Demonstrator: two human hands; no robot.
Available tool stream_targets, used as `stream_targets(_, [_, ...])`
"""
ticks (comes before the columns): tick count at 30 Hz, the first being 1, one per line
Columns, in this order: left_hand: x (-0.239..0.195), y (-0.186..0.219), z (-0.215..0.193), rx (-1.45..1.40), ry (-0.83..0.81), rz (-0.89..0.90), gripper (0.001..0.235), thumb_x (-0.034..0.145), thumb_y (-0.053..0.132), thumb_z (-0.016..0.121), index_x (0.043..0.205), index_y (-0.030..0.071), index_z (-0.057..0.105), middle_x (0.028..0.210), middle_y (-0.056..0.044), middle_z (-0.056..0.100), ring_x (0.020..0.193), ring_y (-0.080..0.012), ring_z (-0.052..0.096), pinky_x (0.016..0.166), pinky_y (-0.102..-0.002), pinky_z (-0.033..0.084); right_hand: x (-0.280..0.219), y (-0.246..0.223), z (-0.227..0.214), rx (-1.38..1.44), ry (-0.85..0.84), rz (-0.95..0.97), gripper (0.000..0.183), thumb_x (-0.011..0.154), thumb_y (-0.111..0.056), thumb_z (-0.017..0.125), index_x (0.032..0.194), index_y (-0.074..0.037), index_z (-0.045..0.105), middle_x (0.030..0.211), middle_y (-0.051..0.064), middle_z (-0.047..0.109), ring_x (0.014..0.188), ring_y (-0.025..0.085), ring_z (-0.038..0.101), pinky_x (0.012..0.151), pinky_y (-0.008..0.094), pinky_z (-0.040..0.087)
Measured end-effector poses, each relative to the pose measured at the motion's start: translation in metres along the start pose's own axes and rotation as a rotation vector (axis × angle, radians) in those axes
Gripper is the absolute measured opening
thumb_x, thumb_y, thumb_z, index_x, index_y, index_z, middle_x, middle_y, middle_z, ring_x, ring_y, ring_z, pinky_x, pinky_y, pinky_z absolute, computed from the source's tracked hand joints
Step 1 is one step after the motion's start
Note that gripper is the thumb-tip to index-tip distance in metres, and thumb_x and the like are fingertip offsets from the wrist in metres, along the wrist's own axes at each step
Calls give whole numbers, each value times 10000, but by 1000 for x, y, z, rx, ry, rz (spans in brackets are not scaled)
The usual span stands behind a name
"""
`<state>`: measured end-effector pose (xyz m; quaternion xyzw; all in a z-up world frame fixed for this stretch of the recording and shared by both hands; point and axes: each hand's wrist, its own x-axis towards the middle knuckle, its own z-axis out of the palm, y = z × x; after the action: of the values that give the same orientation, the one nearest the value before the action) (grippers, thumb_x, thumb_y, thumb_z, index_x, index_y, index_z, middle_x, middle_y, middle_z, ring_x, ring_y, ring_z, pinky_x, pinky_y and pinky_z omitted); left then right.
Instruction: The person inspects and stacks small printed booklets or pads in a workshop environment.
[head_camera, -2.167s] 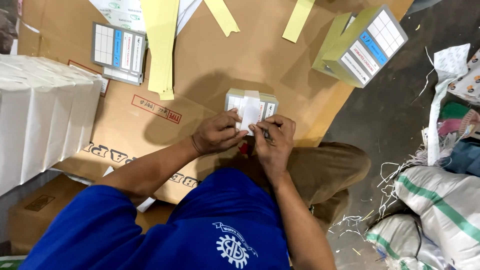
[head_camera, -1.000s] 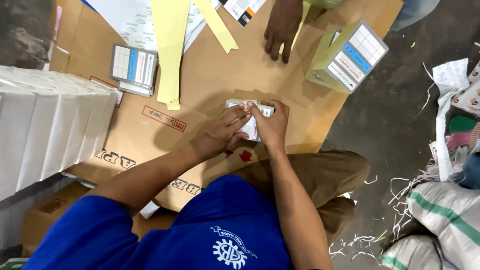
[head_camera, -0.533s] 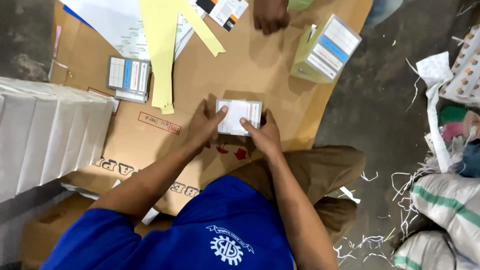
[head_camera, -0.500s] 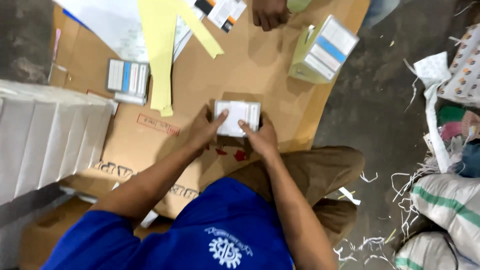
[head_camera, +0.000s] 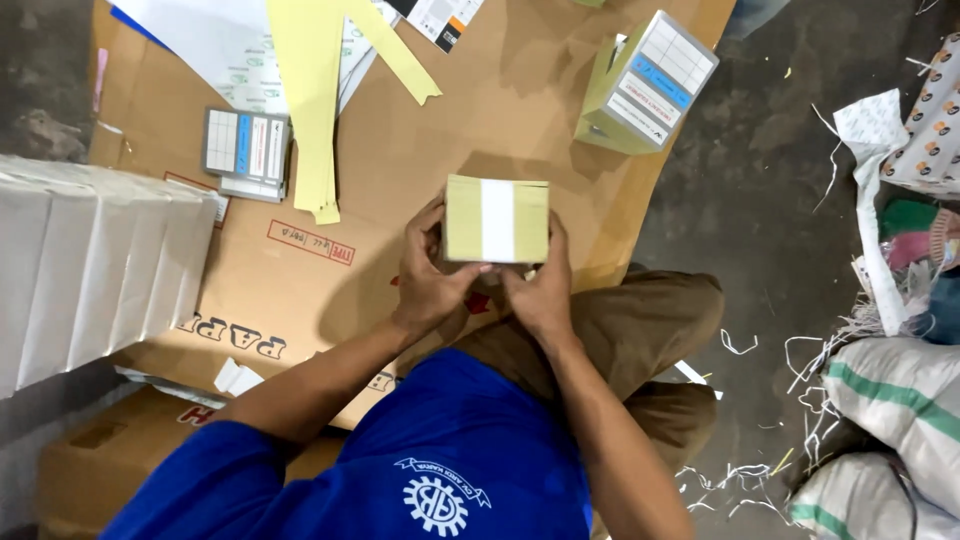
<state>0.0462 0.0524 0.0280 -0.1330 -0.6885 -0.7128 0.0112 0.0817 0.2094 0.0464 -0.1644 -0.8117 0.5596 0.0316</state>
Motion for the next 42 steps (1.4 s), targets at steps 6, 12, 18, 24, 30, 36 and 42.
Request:
stream_targets(6, [21,-23,-6,402,-150,142,983,917,193,842,1625,-20,195,1576,-216,399,1473,-358,440,1247,-441,424,7,17,-17,-95,134,-169,970,822,-38,719,1615,50,168,1542,251,401,1458,387,411,1226,449,327])
stream_targets(12, [20,-60,-10,398,-290,-56,1055,857,221,822,1651,16,160,1616,-253,307,1528,-427,322,1226,-469,415,25,50,-7,-263,-19,-157,1019,814,-1,838,1619,-70,217,1613,228,355,1507,390,338,1238,457,337])
stream_targets(18, [26,-62,-15,124,-402,-128,1050,924,121,755,1658,8,13,1702,-228,278,1534,-375,391,1229,-420,357,31,33,-22,309,-187,148,1193,796,89,685,1639,-132,-129,1634,155,374,1437,250,466,1125,354,462])
stream_targets(24, [19,-83,-21,300,-451,-184,947,873,113,799,1652,35,266,1631,-177,443,1521,-348,461,1241,-407,387,33,64,-14,31,-219,-186,1098,808,180,683,1676,-86,66,1669,176,356,1508,267,388,1198,361,353])
stream_targets(30, [48,-55,-25,412,-341,205,1271,693,351,950,1591,-53,147,1610,-297,303,1499,-446,320,1248,-457,304,40,36,-20,103,-211,75,1127,804,69,737,1665,-90,28,1642,146,386,1420,229,476,1104,319,460])
stream_targets(36, [58,-83,-24,379,-333,382,1197,737,357,957,1596,-43,226,1570,-261,411,1465,-412,449,1257,-460,370,59,22,-39,-107,-226,-4,1214,635,28,882,1612,-54,166,1555,167,460,1411,260,479,1124,357,424])
stream_targets(42, [68,-11,-5,76,-279,-358,1047,718,333,895,1537,-75,388,1398,-216,601,1289,-309,601,1087,-393,471,70,22,-60,20,-273,-130,916,764,-88,878,1545,47,419,1519,199,510,1419,266,491,1166,382,394])
